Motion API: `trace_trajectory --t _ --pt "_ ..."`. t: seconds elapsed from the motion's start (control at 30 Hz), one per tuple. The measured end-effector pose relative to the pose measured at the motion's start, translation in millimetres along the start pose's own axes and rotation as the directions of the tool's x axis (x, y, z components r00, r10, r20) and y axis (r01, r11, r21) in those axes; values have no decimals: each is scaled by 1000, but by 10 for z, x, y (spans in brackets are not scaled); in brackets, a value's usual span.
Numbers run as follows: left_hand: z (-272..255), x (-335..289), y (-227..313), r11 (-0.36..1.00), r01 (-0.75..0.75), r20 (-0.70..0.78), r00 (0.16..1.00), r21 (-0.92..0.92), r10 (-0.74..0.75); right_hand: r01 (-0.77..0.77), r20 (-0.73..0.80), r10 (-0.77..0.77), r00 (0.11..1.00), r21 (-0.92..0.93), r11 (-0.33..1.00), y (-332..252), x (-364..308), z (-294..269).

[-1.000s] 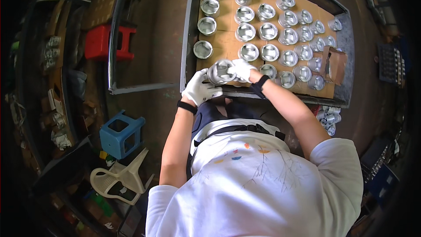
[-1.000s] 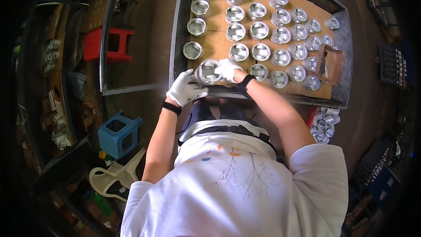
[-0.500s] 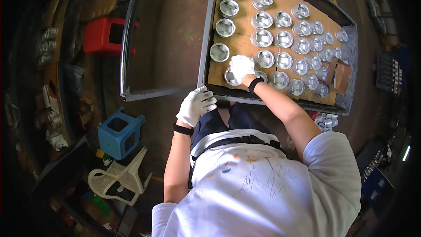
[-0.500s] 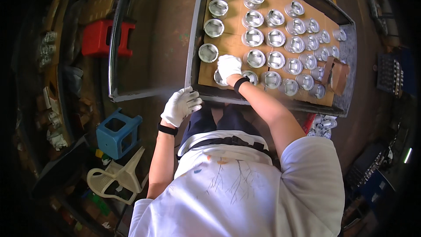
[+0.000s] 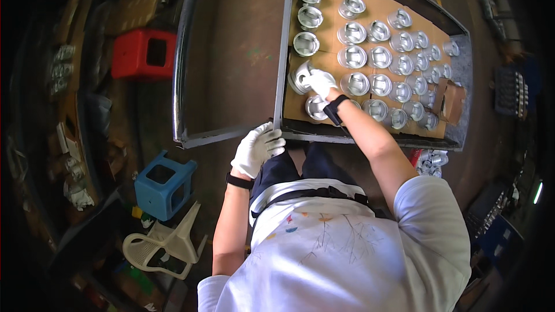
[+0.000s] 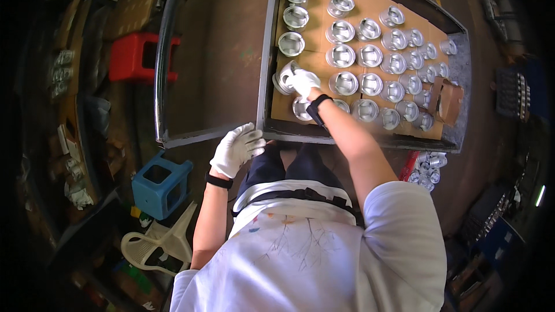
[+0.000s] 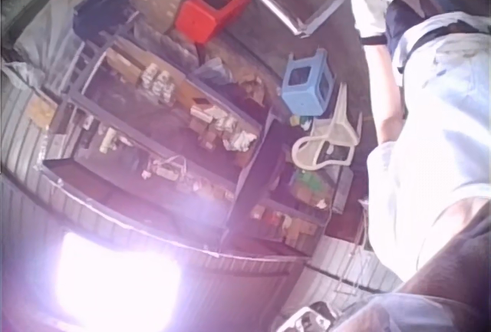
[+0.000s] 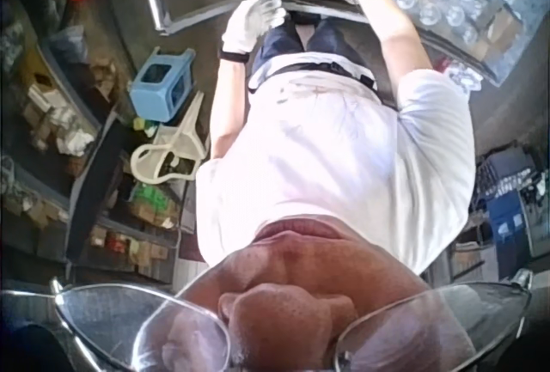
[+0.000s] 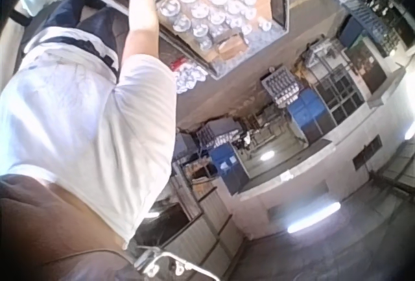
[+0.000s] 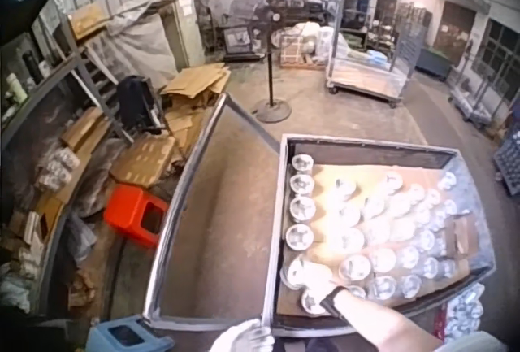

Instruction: Transferring and organizing metal engine pistons between industrial crates and carts.

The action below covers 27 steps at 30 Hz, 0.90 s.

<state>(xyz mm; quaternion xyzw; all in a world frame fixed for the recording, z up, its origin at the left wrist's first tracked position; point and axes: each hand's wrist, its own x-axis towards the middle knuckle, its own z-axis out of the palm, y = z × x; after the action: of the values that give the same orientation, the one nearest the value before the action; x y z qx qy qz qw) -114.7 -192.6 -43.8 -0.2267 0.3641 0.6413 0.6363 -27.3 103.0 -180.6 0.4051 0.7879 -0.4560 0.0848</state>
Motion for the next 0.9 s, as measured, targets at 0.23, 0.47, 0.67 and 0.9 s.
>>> trace_trajectory --t 0.23,0.47,0.67,0.9 --pt "384 369 -7 996 61 163 984 59 -70 192 -81 -184 980 640 744 384 -456 -477" --pt "864 564 -242 992 69 215 973 103 -90 346 -227 -295 928 234 909 335 -845 -779" --pt "1171 736 -493 982 157 350 918 106 -185 413 -92 -416 905 -52 909 121 -1190 -1086" --pt "1742 694 -642 1000 9 424 905 19 -16 140 60 -437 898 900 413 446 -1295 -835"
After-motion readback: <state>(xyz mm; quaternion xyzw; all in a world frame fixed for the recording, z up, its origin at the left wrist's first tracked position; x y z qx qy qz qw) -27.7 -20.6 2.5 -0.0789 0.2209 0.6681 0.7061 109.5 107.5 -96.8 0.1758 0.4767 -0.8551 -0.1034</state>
